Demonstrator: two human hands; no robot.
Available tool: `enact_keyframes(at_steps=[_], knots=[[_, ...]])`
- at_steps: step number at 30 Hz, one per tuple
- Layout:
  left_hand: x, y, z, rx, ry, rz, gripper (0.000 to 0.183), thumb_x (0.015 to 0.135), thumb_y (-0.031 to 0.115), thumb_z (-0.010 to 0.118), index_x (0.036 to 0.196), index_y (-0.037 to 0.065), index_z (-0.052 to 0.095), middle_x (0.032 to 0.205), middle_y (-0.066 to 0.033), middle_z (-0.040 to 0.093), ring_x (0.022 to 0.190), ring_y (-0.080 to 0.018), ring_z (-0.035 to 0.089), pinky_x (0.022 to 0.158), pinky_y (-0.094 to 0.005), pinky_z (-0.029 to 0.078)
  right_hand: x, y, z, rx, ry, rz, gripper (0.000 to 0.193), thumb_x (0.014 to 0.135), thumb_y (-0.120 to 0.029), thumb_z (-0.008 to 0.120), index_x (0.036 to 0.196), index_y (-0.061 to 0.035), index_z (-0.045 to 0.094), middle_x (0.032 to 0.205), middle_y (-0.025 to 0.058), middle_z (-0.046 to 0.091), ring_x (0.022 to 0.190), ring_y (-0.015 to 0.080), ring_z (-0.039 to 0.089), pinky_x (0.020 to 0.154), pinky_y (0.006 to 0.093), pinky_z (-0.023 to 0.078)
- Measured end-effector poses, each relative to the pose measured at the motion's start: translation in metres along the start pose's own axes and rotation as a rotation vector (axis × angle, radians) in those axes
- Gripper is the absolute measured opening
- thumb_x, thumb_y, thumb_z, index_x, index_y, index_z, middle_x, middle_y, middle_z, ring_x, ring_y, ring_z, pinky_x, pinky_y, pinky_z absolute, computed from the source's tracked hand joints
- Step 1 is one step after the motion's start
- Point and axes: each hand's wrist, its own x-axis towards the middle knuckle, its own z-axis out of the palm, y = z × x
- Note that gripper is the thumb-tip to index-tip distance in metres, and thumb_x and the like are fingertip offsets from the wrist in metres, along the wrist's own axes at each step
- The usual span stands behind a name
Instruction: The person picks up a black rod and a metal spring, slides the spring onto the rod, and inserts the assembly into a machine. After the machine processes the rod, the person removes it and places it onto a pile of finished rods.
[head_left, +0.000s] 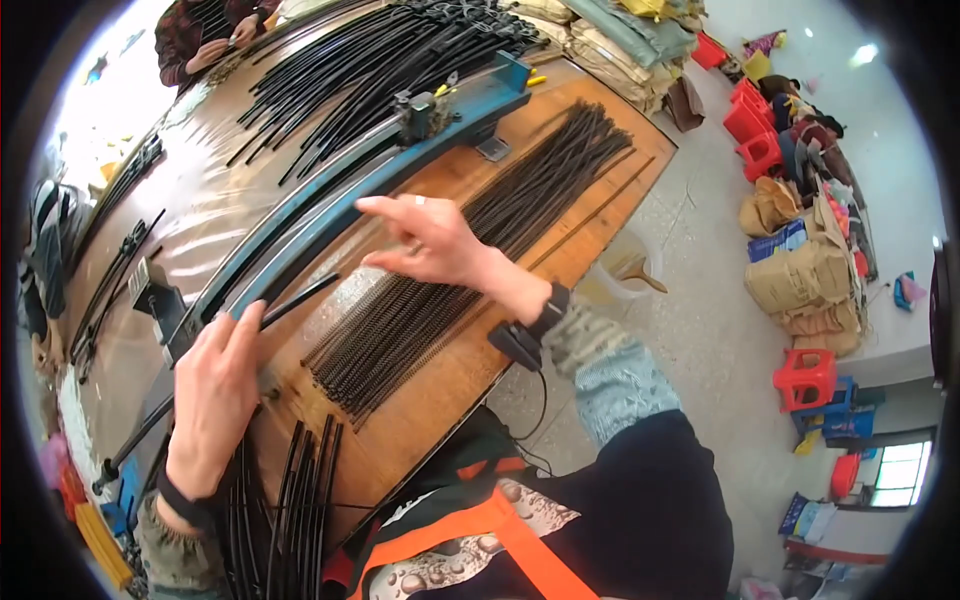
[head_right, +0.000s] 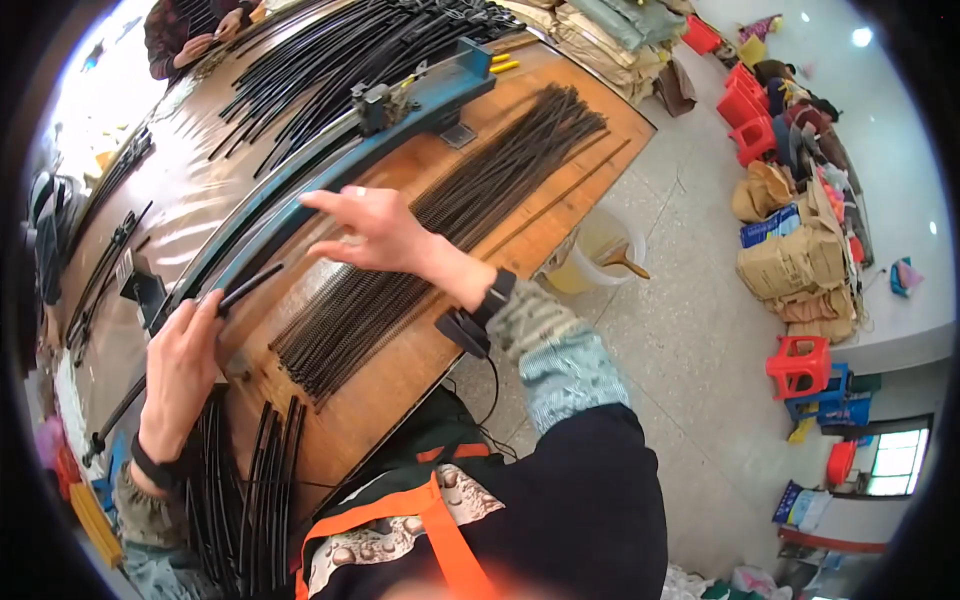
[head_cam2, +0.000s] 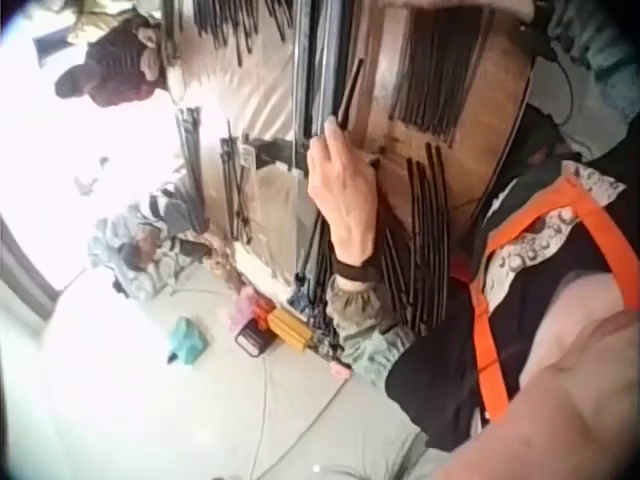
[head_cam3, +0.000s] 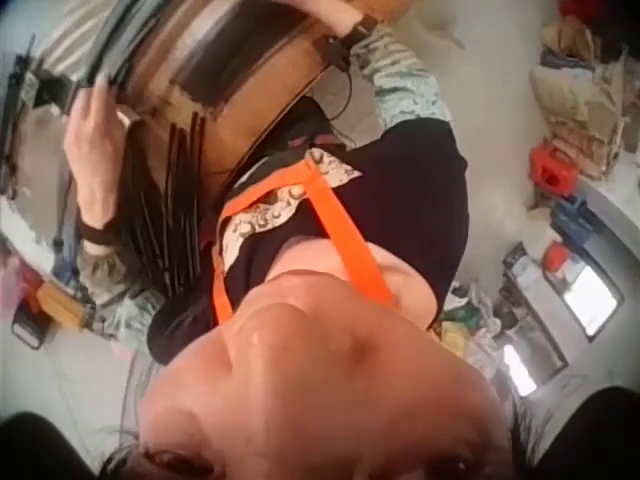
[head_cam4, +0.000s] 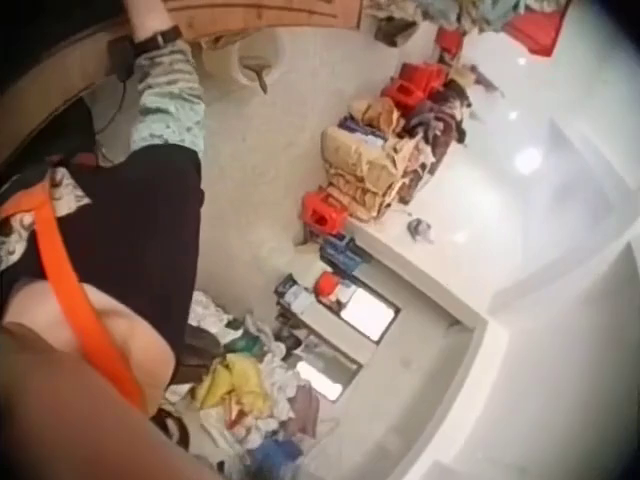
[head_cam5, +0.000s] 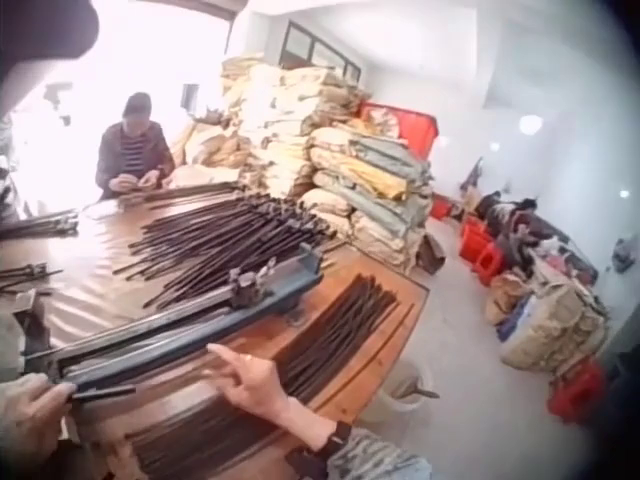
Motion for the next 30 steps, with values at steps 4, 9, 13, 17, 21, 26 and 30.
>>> enact_keyframes(at_steps=[4,9,13,17,21,26,30], knots=[[0.029,-0.005,0.006,0.057,-0.007,0.098,0.039,0.086,0.001,0.06,0.124,0.004,0.058,0.083,-0.0125,0.054,0.076,-0.0305,0.059,0.064,-0.0396,0.05,0.013,0.043,-0.021,-0.147,-0.148,-0.057,0.045,0.075,-0.027,0.084,0.114,-0.008,0.069,0.076,0.0079,0.065,0.06,0.0198,0.061,0.059,0.0335,0.051],[0.045,0.002,0.025,0.007,-0.084,0.152,0.043,0.085,0.005,0.063,0.128,0.009,0.058,0.08,-0.0105,0.053,0.072,-0.0283,0.06,0.062,-0.0397,0.05,0.005,0.056,-0.012,-0.112,-0.012,-0.134,0.046,0.077,-0.025,0.081,0.117,-0.0073,0.068,0.075,0.0074,0.065,0.06,0.0228,0.061,0.058,0.0346,0.05],[0.041,-0.015,0.016,0.12,-0.023,0.023,0.045,0.085,0.008,0.065,0.13,0.016,0.06,0.075,-0.008,0.052,0.069,-0.0267,0.059,0.06,-0.039,0.049,0.012,0.04,0.016,-0.207,-0.013,-0.068,0.044,0.078,-0.02,0.079,0.118,-0.0069,0.067,0.077,0.0062,0.064,0.066,0.0232,0.059,0.063,0.0344,0.049],[0.024,-0.012,0.003,0.062,0.011,-0.008,0.046,0.086,0.01,0.066,0.13,0.021,0.061,0.071,-0.0072,0.051,0.066,-0.0263,0.059,0.058,-0.0387,0.049,0.027,-0.024,0.024,0.063,-0.107,-0.039,0.033,0.08,-0.016,0.076,0.112,-0.0061,0.07,0.079,0.0052,0.064,0.075,0.0211,0.057,0.072,0.0318,0.047],[-0.011,-0.046,-0.021,0.221,0.009,-0.074,0.045,0.087,0.011,0.065,0.13,0.023,0.061,0.072,-0.0078,0.051,0.066,-0.0263,0.059,0.058,-0.039,0.048,0.016,-0.024,0.023,0.389,-0.165,0.033,0.023,0.083,-0.013,0.074,0.104,-0.0049,0.072,0.08,0.0042,0.064,0.083,0.0177,0.056,0.079,0.0292,0.045],[-0.034,-0.033,-0.032,0.17,-0.015,-0.119,0.043,0.089,0.01,0.064,0.129,0.023,0.062,0.072,-0.0081,0.052,0.066,-0.0266,0.058,0.058,-0.0399,0.047,0.024,-0.057,0.05,0.408,-0.064,0.074,0.015,0.087,-0.013,0.072,0.099,-0.0032,0.073,0.078,0.0016,0.063,0.085,0.0154,0.055,0.08,0.027,0.045],[-0.053,-0.033,-0.038,0.121,-0.059,-0.146,0.041,0.09,0.008,0.063,0.129,0.019,0.061,0.073,-0.0094,0.052,0.069,-0.0274,0.059,0.059,-0.0406,0.047,0.025,-0.087,0.072,0.635,-0.201,0.425,0.014,0.086,-0.013,0.074,0.096,-0.0041,0.073,0.078,-0.0002,0.063,0.086,0.0146,0.055,0.079,0.0267,0.045]])
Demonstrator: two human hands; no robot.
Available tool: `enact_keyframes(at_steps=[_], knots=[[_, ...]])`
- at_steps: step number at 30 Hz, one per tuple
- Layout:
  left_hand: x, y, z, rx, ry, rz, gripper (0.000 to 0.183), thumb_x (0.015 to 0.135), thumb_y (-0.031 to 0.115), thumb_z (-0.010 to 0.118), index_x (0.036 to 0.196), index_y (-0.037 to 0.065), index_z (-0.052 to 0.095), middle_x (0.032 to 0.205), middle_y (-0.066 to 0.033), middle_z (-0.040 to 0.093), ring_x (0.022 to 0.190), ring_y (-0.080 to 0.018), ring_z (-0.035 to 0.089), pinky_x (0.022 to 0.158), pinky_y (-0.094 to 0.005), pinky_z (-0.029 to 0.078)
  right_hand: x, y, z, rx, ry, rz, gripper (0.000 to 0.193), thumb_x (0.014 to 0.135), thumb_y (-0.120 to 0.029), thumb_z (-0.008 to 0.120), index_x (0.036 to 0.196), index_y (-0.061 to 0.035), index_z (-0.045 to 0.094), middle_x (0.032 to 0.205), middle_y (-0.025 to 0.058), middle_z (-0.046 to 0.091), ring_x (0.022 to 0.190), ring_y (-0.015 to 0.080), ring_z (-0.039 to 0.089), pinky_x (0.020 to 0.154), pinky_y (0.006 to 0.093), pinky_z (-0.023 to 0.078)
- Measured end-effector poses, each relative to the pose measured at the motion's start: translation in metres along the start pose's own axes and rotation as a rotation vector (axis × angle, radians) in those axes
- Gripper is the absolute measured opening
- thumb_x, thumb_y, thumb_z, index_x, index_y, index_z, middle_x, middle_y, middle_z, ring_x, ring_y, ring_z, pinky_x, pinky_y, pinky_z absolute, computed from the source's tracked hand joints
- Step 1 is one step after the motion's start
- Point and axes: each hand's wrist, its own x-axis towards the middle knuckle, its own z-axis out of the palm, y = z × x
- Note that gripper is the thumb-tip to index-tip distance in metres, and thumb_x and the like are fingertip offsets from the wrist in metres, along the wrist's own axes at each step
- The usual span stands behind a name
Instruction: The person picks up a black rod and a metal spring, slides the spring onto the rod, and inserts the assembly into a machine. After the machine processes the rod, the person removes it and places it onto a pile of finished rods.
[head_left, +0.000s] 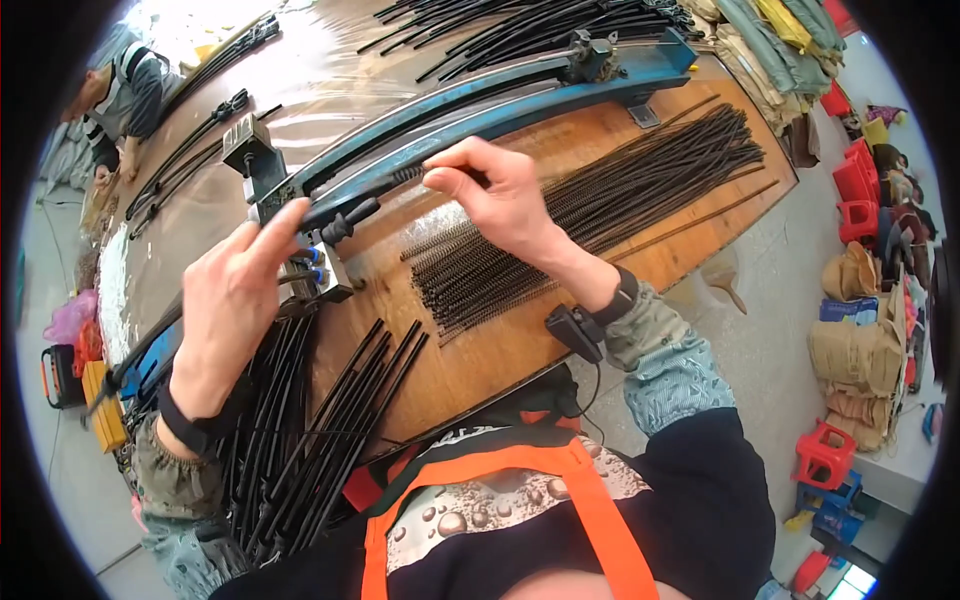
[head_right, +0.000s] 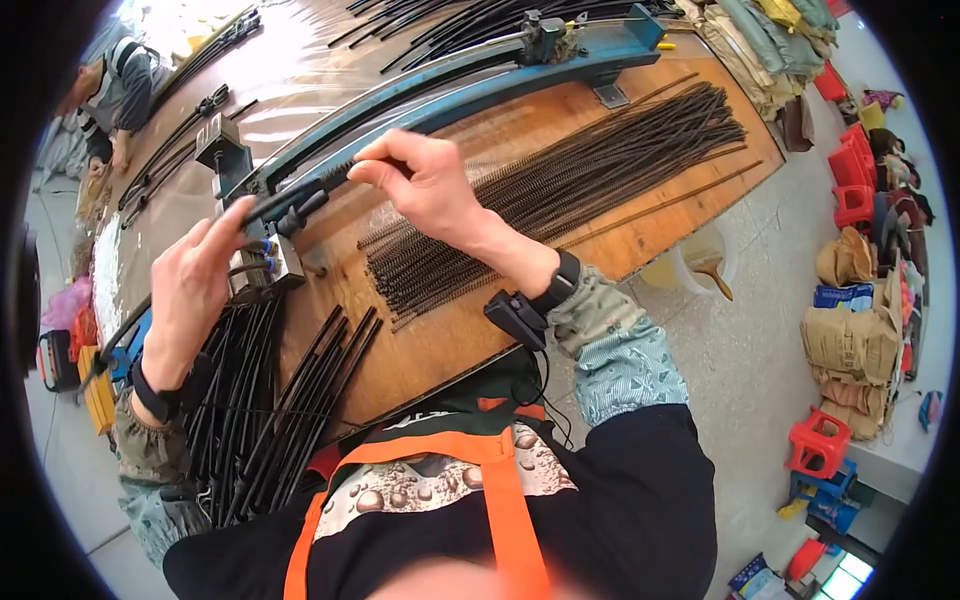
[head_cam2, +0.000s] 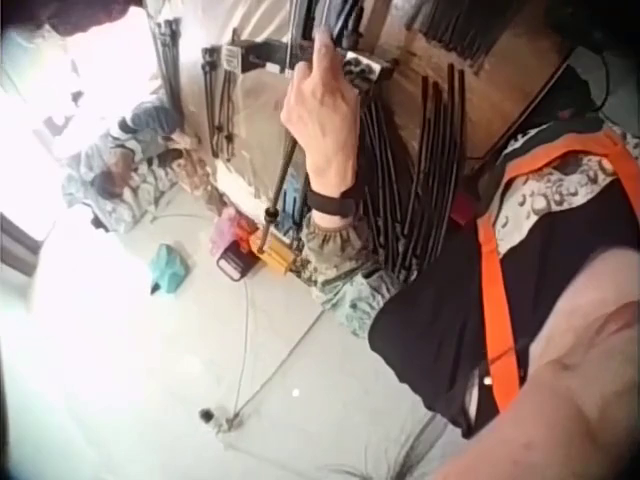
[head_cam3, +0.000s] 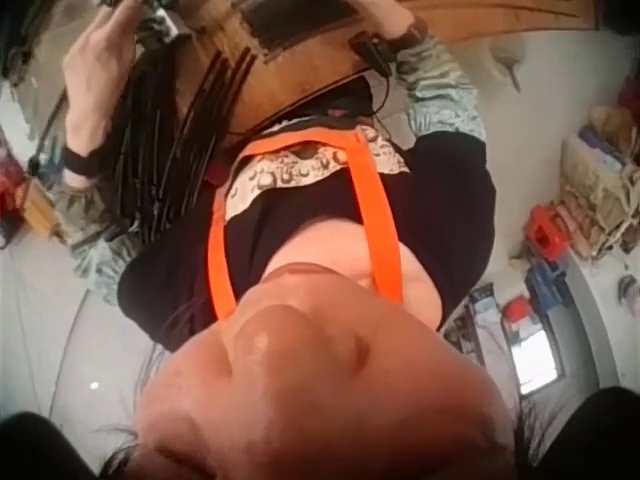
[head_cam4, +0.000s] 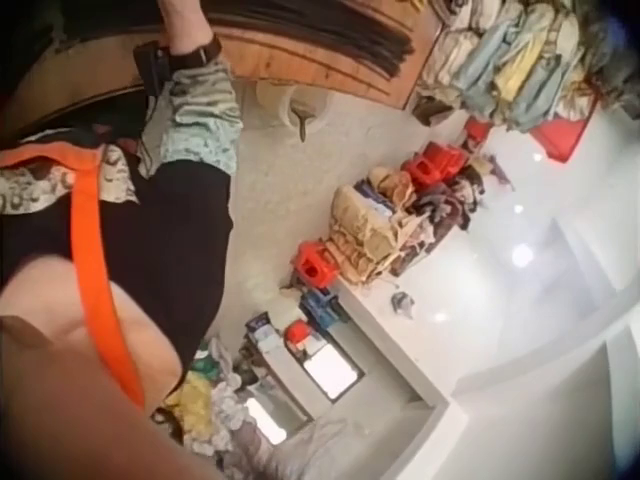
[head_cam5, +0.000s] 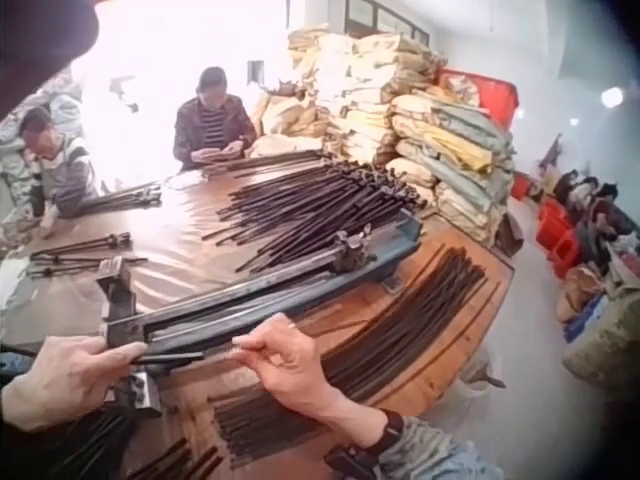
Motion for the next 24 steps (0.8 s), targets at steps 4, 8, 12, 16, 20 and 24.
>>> enact_keyframes(at_steps=[4,8,12,16,20,24], knots=[[-0.024,-0.005,-0.001,0.091,0.027,-0.038,0.04,0.09,0.007,0.063,0.129,0.015,0.06,0.073,-0.0108,0.052,0.071,-0.0287,0.059,0.06,-0.0413,0.047,-0.004,0.003,0.002,0.049,-0.185,0.163,0.016,0.083,-0.013,0.077,0.097,-0.0062,0.073,0.079,-0.0006,0.064,0.082,0.0141,0.056,0.075,0.0266,0.046],[-0.044,-0.008,0.003,-0.03,0.043,-0.082,0.04,0.089,0.007,0.064,0.128,0.013,0.06,0.073,-0.0115,0.051,0.071,-0.0287,0.059,0.06,-0.0412,0.047,0.0,-0.013,0.033,-0.141,-0.103,-0.384,0.024,0.08,-0.013,0.079,0.103,-0.008,0.073,0.079,-0.0001,0.066,0.072,0.014,0.058,0.068,0.0268,0.048],[-0.049,0.0,-0.001,-0.051,0.032,-0.036,0.042,0.088,0.007,0.064,0.129,0.01,0.058,0.072,-0.0111,0.05,0.071,-0.029,0.059,0.061,-0.0404,0.047,0.007,-0.004,0.022,-0.388,0.055,-0.748,0.03,0.079,-0.012,0.078,0.108,-0.0093,0.072,0.079,0.001,0.068,0.066,0.0153,0.058,0.063,0.0291,0.048],[-0.062,-0.007,-0.012,0.025,0.039,-0.136,0.038,0.089,0.007,0.065,0.126,0.009,0.059,0.073,-0.0108,0.049,0.068,-0.0287,0.056,0.061,-0.0394,0.046,-0.002,0.015,0.029,-0.449,0.028,-0.681,0.032,0.08,-0.012,0.076,0.112,-0.01,0.071,0.083,0.0023,0.069,0.068,0.0166,0.06,0.064,0.0319,0.049],[-0.059,-0.005,-0.004,-0.123,0.054,-0.085,0.033,0.09,0.006,0.065,0.123,0.01,0.063,0.075,-0.0119,0.05,0.066,-0.0285,0.055,0.061,-0.0391,0.045,0.009,0.014,0.032,-0.522,0.08,-0.723,0.029,0.084,-0.01,0.072,0.113,-0.0088,0.07,0.084,0.0036,0.07,0.069,0.0183,0.061,0.065,0.0319,0.05],[-0.077,-0.052,-0.024,-0.07,0.409,-0.225,0.029,0.092,0.006,0.064,0.121,0.011,0.066,0.082,-0.0138,0.056,0.071,-0.0293,0.058,0.064,-0.0362,0.047,0.034,0.039,0.005,-0.751,0.1,-0.596,0.02,0.09,-0.008,0.067,0.11,-0.0054,0.07,0.079,0.0026,0.069,0.068,0.0144,0.062,0.063,0.0272,0.049]])
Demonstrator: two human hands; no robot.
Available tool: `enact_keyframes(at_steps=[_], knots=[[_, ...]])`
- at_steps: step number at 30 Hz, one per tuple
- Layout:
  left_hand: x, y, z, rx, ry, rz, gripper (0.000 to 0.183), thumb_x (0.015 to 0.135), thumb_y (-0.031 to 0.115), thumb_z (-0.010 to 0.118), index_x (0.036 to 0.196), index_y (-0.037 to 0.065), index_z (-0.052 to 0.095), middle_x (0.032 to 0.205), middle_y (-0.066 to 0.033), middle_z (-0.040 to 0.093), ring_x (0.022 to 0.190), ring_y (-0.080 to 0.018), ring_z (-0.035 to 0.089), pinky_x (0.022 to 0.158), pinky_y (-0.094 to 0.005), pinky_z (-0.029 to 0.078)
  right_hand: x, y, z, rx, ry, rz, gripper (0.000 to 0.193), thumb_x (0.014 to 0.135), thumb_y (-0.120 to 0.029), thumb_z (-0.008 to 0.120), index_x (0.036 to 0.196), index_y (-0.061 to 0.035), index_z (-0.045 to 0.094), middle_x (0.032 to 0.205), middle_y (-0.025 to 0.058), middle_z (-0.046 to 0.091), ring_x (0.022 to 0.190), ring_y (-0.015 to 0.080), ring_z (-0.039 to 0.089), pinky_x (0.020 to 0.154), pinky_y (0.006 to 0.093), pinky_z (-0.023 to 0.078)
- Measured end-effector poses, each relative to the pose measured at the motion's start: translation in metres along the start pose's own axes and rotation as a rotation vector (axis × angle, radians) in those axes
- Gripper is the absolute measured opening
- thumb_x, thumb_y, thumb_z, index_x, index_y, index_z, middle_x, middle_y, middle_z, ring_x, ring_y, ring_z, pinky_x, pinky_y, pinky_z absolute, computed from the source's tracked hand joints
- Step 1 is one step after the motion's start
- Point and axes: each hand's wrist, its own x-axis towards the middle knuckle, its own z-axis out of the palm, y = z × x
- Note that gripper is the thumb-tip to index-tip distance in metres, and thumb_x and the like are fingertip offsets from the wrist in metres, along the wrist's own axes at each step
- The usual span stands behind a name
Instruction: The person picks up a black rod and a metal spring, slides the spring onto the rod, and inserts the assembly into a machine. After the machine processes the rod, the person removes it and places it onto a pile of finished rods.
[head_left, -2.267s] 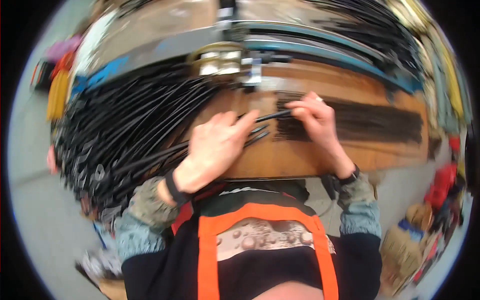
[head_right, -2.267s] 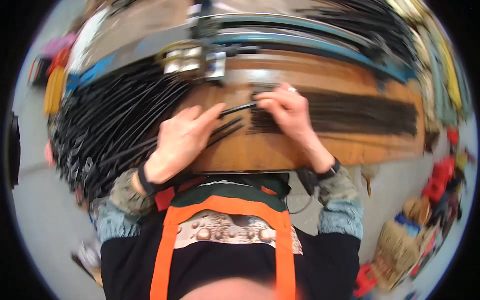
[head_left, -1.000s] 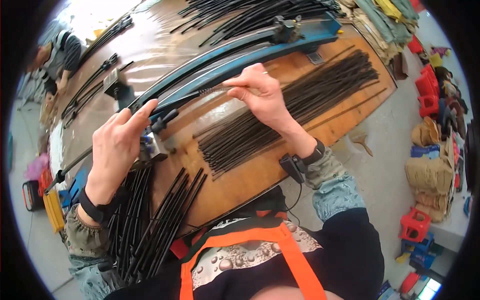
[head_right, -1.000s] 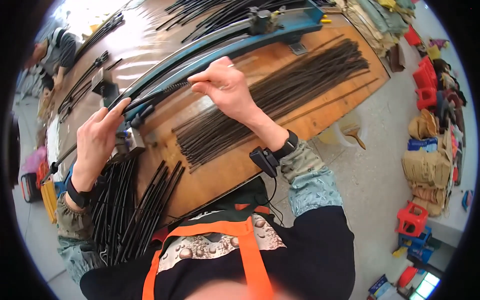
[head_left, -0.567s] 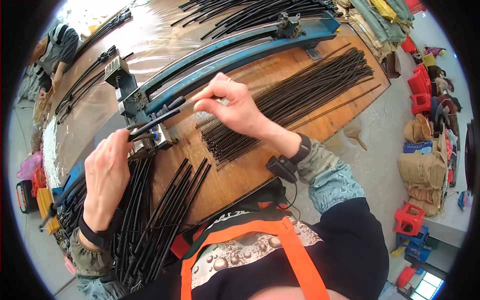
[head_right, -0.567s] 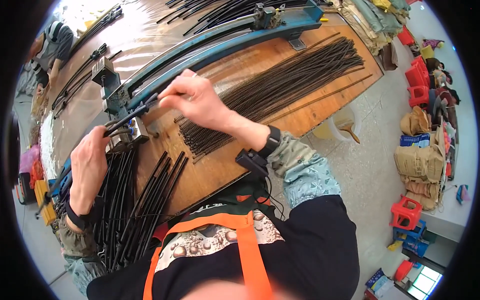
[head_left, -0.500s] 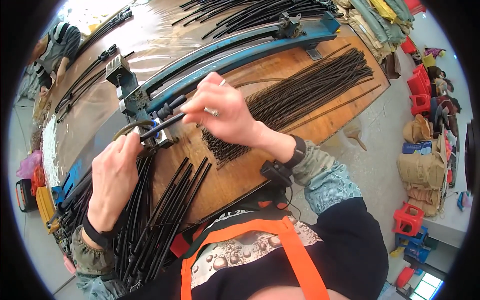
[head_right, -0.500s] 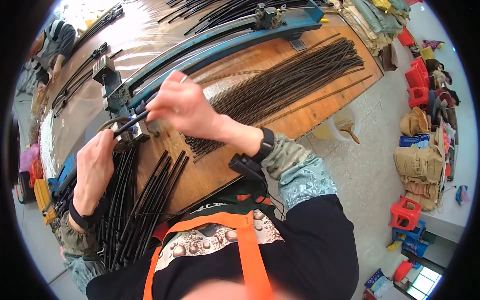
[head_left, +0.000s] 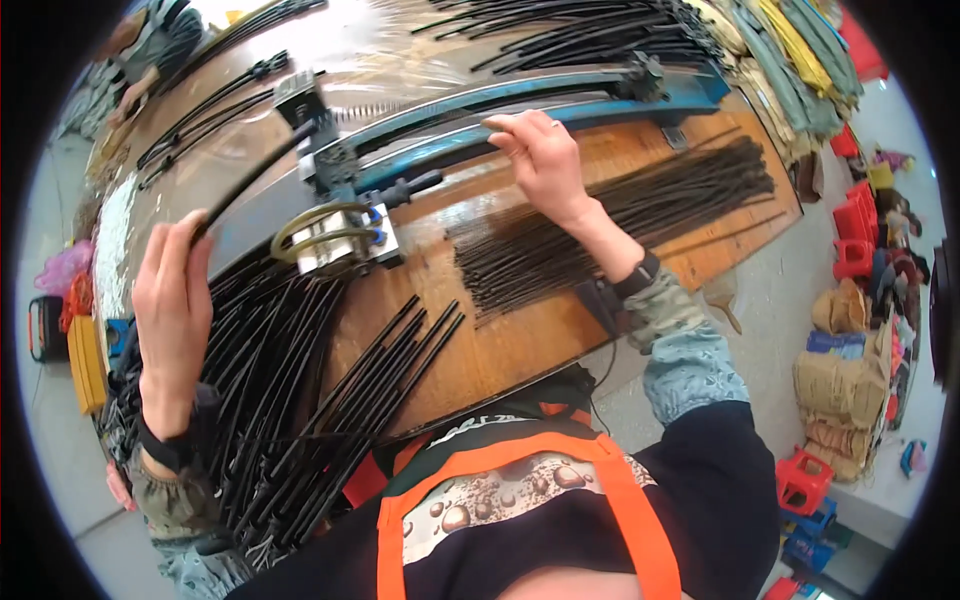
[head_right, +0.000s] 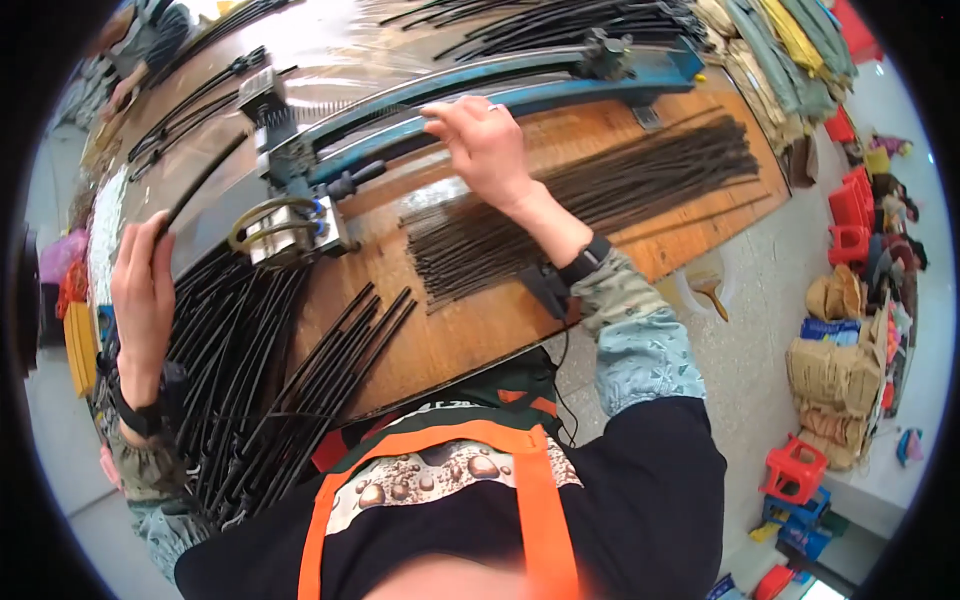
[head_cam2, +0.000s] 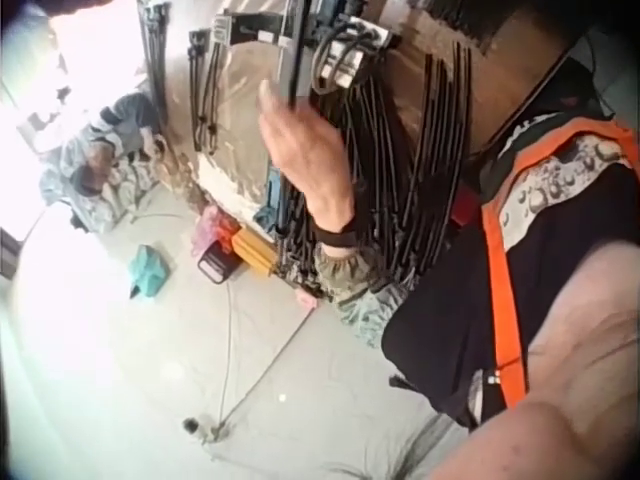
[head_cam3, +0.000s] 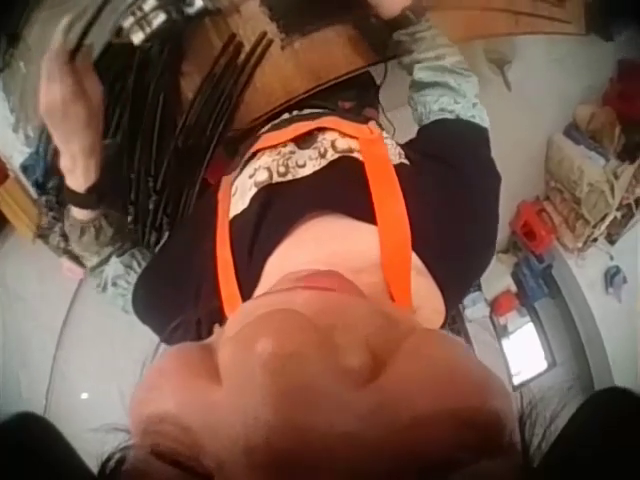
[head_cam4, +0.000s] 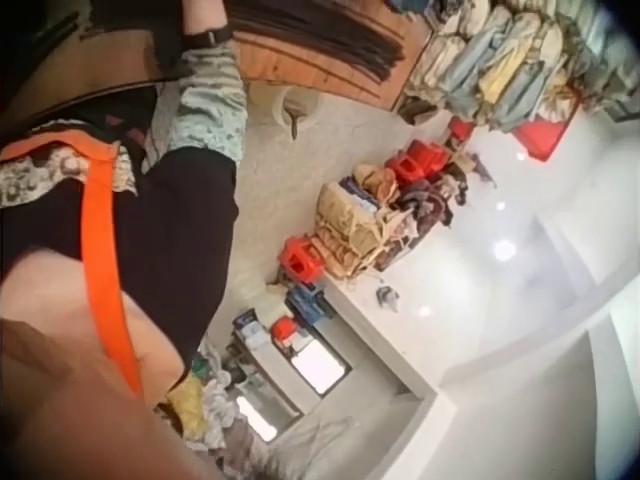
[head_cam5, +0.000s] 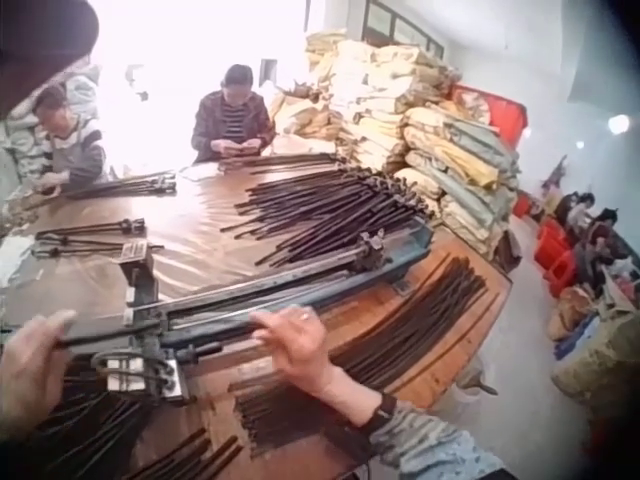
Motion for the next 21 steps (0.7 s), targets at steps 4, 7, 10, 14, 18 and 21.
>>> enact_keyframes(at_steps=[4,7,10,14,18,21], knots=[[-0.003,-0.036,-0.024,0.12,-0.107,-0.103,0.029,0.094,0.006,0.062,0.124,0.006,0.064,0.089,-0.0163,0.063,0.076,-0.028,0.062,0.069,-0.0328,0.05,0.043,-0.041,0.047,0.613,-0.27,0.471,0.013,0.093,-0.009,0.065,0.104,-0.0036,0.07,0.079,0.0013,0.069,0.072,0.0097,0.063,0.065,0.0247,0.049],[-0.01,-0.042,-0.033,-0.03,0.104,-0.085,0.029,0.096,0.008,0.062,0.124,0.004,0.064,0.093,-0.0174,0.067,0.079,-0.0233,0.063,0.072,-0.0298,0.05,0.094,-0.078,0.078,0.822,-0.318,0.297,0.011,0.093,-0.012,0.067,0.1,-0.0027,0.07,0.082,0.0006,0.07,0.076,0.0048,0.062,0.068,0.0229,0.051],[-0.033,-0.052,-0.05,0.01,0.063,-0.205,0.029,0.097,0.009,0.062,0.125,0.004,0.064,0.092,-0.0181,0.068,0.077,-0.0207,0.062,0.072,-0.0295,0.05,0.114,-0.094,0.102,0.811,-0.379,0.252,0.012,0.092,-0.012,0.068,0.099,-0.0019,0.07,0.083,0.002,0.071,0.076,0.0054,0.063,0.07,0.0228,0.052],[-0.069,-0.075,-0.063,0.03,0.02,-0.339,0.029,0.097,0.01,0.062,0.125,0.004,0.064,0.094,-0.0187,0.068,0.076,-0.0193,0.062,0.073,-0.0292,0.05,0.123,-0.09,0.122,0.816,-0.364,0.17,0.013,0.091,-0.012,0.07,0.099,-0.0025,0.071,0.084,0.0027,0.072,0.075,0.0056,0.064,0.07,0.0228,0.052],[-0.081,-0.085,-0.054,0.024,0.036,-0.365,0.03,0.096,0.011,0.063,0.125,0.004,0.064,0.093,-0.0191,0.068,0.075,-0.0188,0.062,0.072,-0.0298,0.05,0.126,-0.097,0.134,0.791,-0.439,0.19,0.012,0.092,-0.013,0.069,0.1,-0.0042,0.07,0.082,0.0034,0.072,0.074,0.0079,0.065,0.07,0.025,0.053],[-0.078,-0.091,-0.048,0.014,0.06,-0.346,0.03,0.096,0.011,0.063,0.125,0.004,0.064,0.092,-0.019,0.068,0.073,-0.0194,0.062,0.07,-0.0303,0.05,0.135,-0.105,0.141,0.709,-0.586,0.17,0.012,0.093,-0.015,0.066,0.099,-0.0054,0.068,0.079,0.0051,0.071,0.073,0.0121,0.067,0.069,0.0284,0.053]])
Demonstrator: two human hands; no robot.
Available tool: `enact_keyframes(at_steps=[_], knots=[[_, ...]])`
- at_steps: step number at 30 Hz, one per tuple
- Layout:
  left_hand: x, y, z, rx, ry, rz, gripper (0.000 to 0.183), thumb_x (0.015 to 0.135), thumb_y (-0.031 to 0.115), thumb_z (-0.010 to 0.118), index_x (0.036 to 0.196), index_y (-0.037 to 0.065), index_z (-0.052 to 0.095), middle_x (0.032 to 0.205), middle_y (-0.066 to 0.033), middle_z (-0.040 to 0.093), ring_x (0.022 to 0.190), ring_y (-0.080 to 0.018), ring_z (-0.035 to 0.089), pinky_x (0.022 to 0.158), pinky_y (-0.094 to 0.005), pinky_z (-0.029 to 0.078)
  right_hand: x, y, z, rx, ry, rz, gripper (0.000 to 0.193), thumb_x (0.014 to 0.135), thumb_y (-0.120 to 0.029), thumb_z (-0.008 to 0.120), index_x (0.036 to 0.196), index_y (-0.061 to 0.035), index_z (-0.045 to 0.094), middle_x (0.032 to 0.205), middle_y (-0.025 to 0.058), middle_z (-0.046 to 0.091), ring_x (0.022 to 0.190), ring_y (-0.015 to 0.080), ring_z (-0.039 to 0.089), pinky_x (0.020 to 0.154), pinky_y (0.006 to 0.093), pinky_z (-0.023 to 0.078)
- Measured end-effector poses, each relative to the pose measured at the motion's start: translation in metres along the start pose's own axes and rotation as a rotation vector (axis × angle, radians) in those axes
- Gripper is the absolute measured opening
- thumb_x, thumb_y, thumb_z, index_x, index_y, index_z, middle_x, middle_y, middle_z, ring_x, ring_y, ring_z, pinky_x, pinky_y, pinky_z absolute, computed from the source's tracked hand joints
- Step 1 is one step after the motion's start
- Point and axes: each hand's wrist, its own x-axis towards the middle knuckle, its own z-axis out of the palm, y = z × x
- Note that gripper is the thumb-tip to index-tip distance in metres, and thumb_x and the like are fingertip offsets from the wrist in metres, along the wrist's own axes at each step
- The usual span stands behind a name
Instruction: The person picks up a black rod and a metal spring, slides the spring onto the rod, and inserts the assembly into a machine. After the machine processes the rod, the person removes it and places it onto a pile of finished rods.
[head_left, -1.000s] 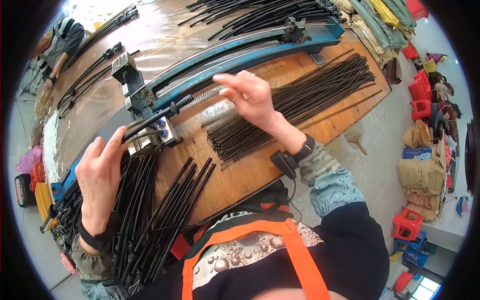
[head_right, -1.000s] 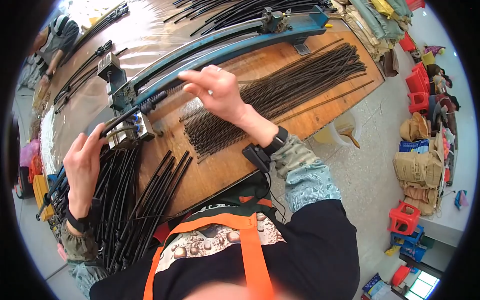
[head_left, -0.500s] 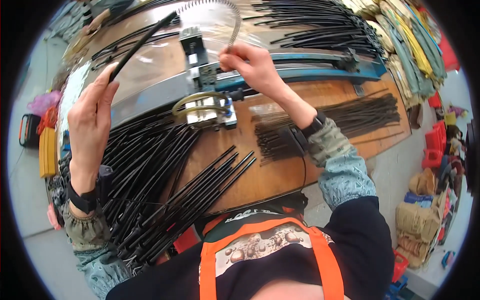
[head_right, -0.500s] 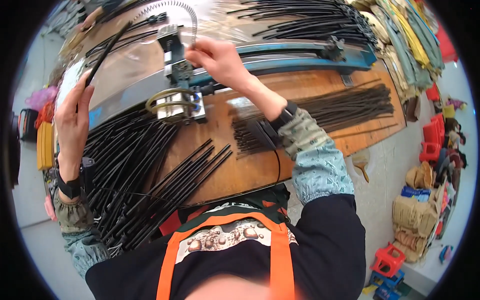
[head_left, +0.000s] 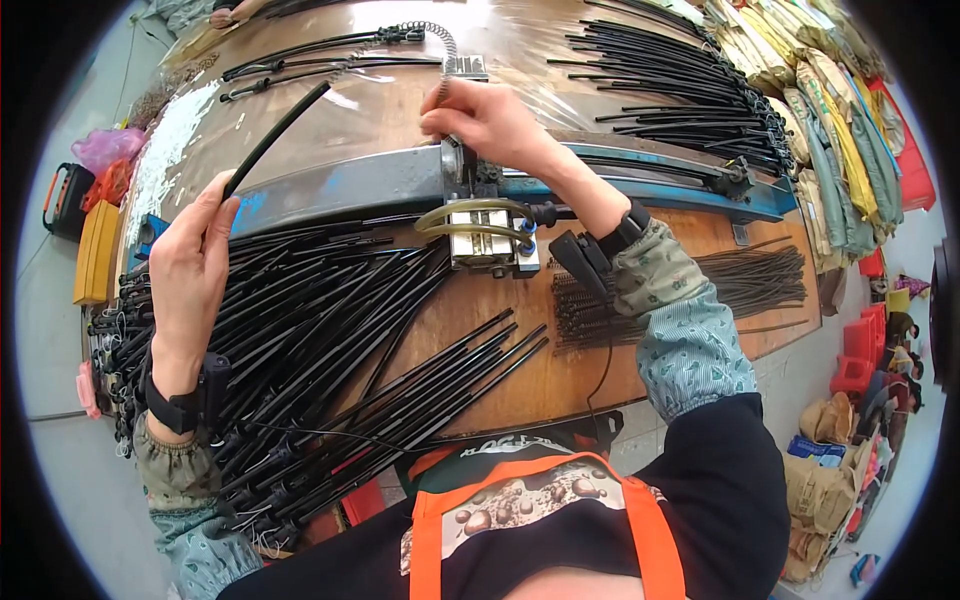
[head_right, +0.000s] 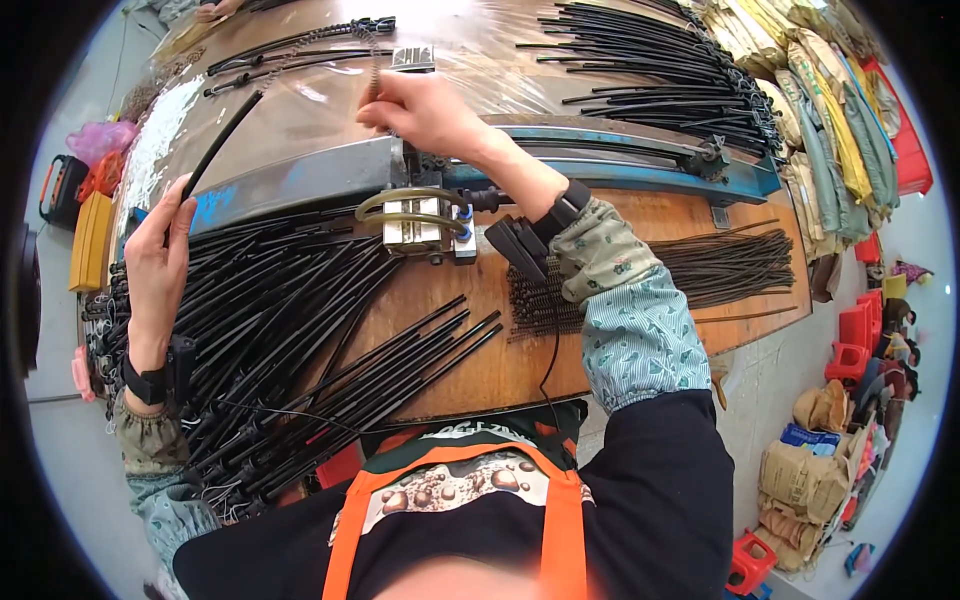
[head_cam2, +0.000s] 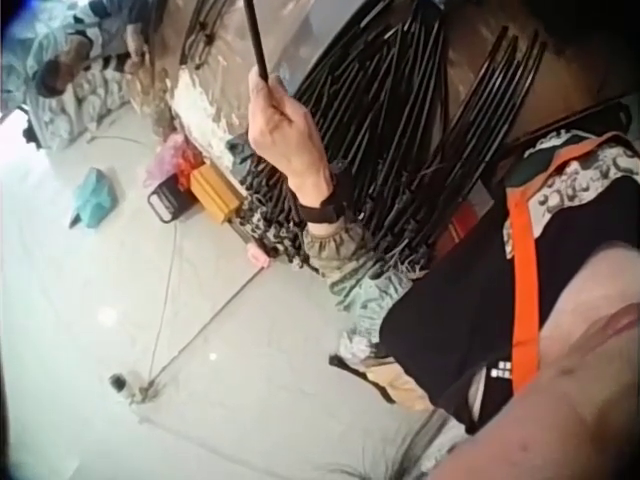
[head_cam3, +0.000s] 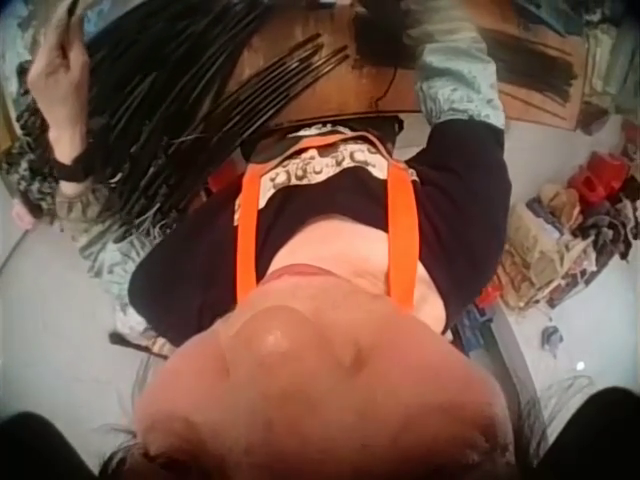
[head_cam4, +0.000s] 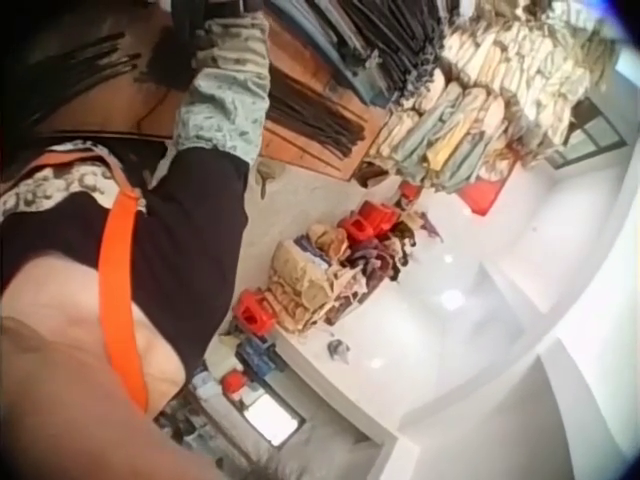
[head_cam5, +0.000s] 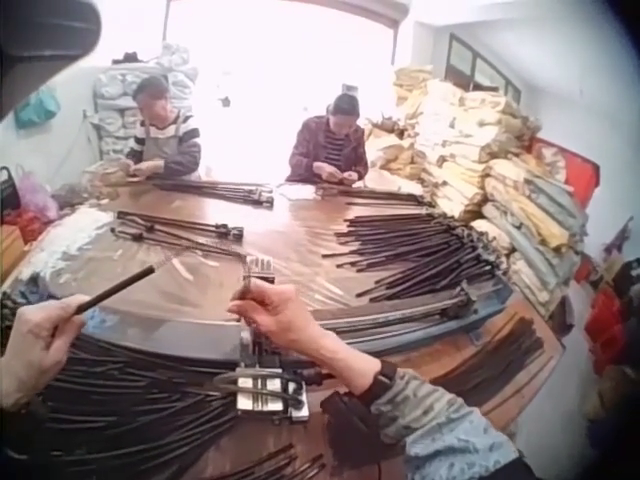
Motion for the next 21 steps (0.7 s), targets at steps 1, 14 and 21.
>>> enact_keyframes(at_steps=[1,14,21], knots=[[0.003,0.0,0.002,-0.009,0.009,0.013,0.03,0.096,0.012,0.063,0.125,0.004,0.064,0.091,-0.0187,0.068,0.072,-0.0201,0.062,0.069,-0.0305,0.05,0.005,-0.004,0.001,-0.076,-0.095,0.01,0.012,0.094,-0.017,0.065,0.098,-0.0059,0.067,0.078,0.0064,0.07,0.072,0.015,0.068,0.069,0.0308,0.054],[0.019,-0.01,0.051,0.299,-0.304,0.112,0.024,0.094,0.023,0.062,0.116,0.018,0.068,0.084,-0.0135,0.066,0.073,-0.0305,0.066,0.063,-0.04,0.052,-0.105,0.058,-0.108,-0.895,0.211,-0.271,0.008,0.087,-0.015,0.067,0.085,-0.0088,0.064,0.076,0.0067,0.063,0.075,0.0272,0.06,0.072,0.0365,0.041],[0.064,0.028,0.152,-0.015,-0.315,0.316,0.016,0.093,0.025,0.062,0.093,0.009,0.061,0.081,-0.0136,0.064,0.079,-0.0346,0.066,0.066,-0.0451,0.053,-0.149,0.057,-0.143,-0.881,0.265,-0.134,0.007,0.09,-0.009,0.063,0.086,-0.0043,0.06,0.075,0.0093,0.055,0.075,0.028,0.054,0.073,0.0379,0.041]])
